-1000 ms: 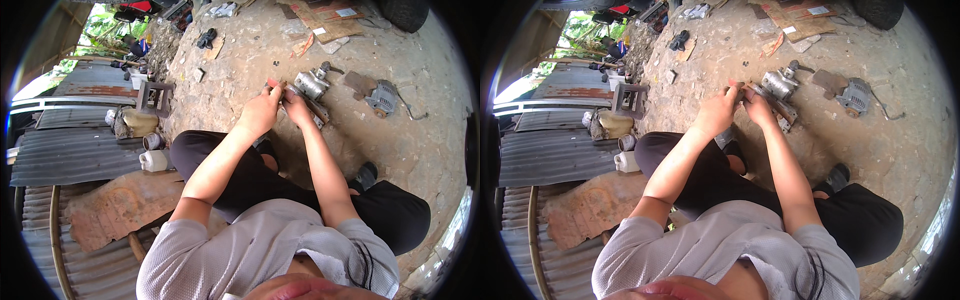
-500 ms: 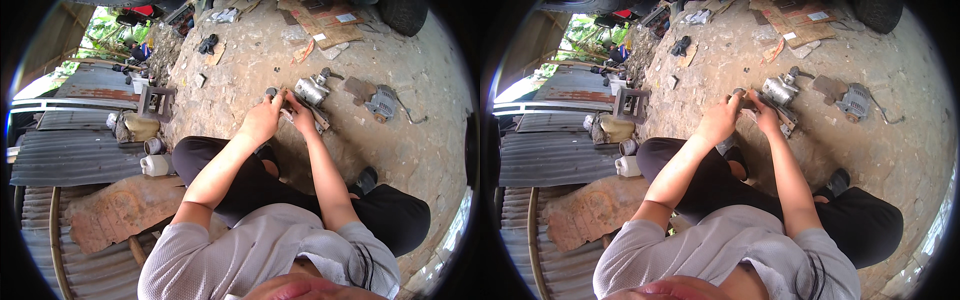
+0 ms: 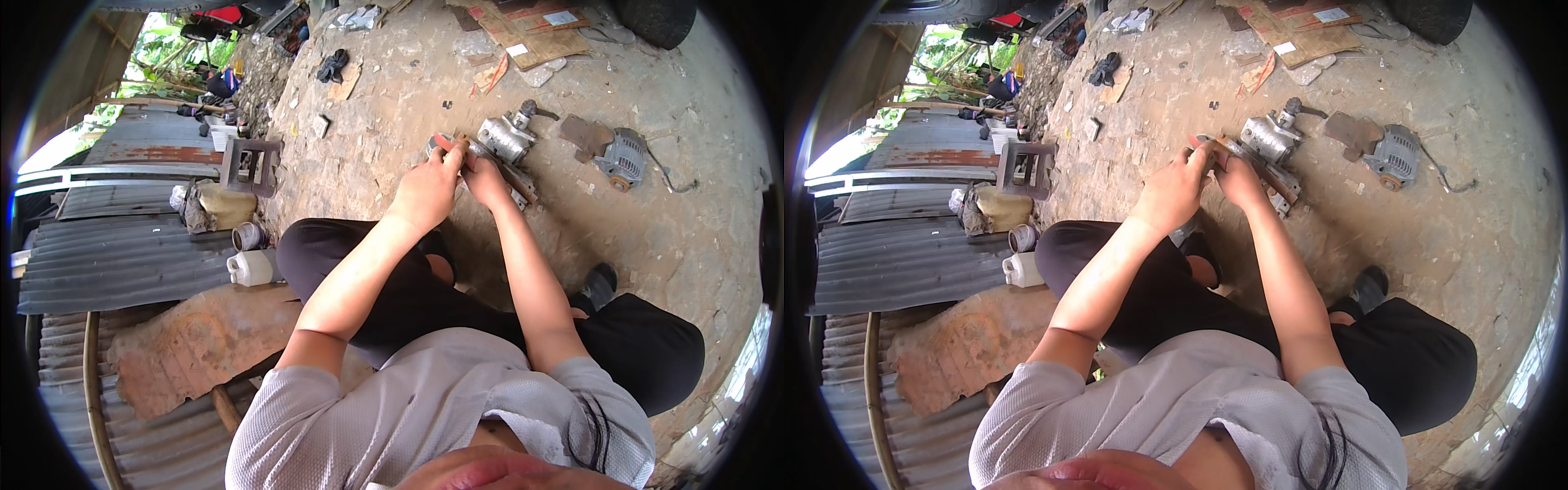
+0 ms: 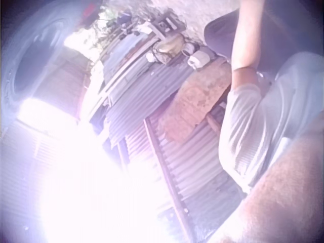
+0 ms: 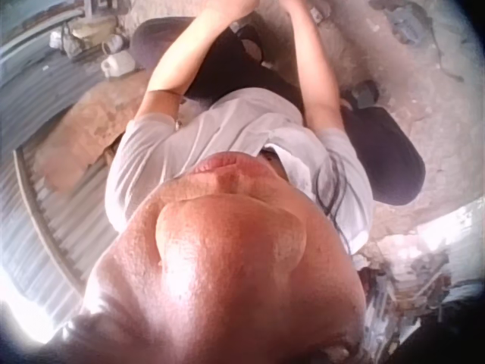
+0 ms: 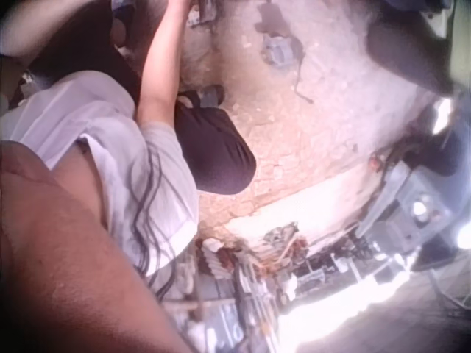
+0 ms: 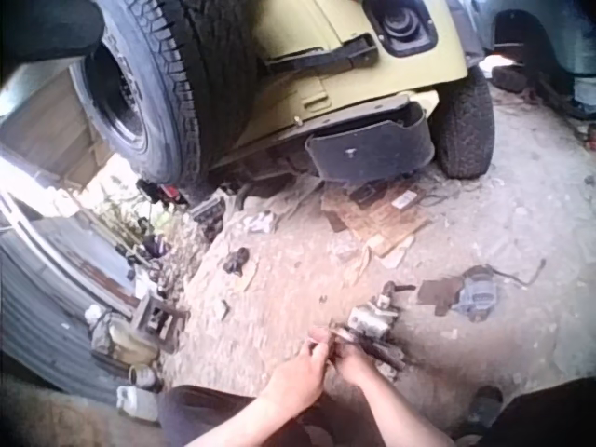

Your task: The person sits on the ground and uses a hammer and a metal bar to adjust and assemble a small mechanical part. They repeatedly strike and reposition the part, occasionally using a cloth to wipe it.

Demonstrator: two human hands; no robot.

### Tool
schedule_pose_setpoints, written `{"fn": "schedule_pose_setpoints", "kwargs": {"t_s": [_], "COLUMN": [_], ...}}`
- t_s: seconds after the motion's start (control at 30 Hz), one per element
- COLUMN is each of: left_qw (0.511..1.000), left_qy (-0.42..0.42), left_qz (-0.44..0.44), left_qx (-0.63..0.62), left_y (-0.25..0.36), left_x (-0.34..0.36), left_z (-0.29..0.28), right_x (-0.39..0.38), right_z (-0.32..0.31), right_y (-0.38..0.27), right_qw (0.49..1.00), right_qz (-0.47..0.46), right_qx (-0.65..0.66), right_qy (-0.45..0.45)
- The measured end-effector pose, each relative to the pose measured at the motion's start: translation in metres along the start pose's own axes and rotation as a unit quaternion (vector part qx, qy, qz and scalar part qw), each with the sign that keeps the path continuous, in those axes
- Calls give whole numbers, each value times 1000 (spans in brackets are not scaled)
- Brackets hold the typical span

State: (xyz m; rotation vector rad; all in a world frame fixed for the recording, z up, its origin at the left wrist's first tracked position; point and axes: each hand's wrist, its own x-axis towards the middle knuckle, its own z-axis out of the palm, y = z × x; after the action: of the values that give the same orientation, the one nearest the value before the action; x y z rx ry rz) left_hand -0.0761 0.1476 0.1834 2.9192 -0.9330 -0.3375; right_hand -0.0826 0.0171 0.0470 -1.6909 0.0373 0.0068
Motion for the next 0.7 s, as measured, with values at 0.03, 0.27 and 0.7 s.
{"fn": "schedule_pose_setpoints", "kwargs": {"t_s": [0.03, 0.27, 0.7], "left_qw": [1000, 1000, 999], "left_qy": [0, 7, 34], "left_qz": [2, 3, 10], "left_qx": [-3, -2, -5], "left_y": [1, 0, 1], "left_x": [-2, -1, -2], "left_z": [0, -3, 2], "right_x": [-1, -2, -8], "right_z": [-1, 5, -9], "right_y": [-11, 23, -44], "right_qw": [999, 995, 997], "right_qz": [-4, 51, 53], "right_qx": [53, -86, 43], "right_qy": [-1, 29, -37]}}
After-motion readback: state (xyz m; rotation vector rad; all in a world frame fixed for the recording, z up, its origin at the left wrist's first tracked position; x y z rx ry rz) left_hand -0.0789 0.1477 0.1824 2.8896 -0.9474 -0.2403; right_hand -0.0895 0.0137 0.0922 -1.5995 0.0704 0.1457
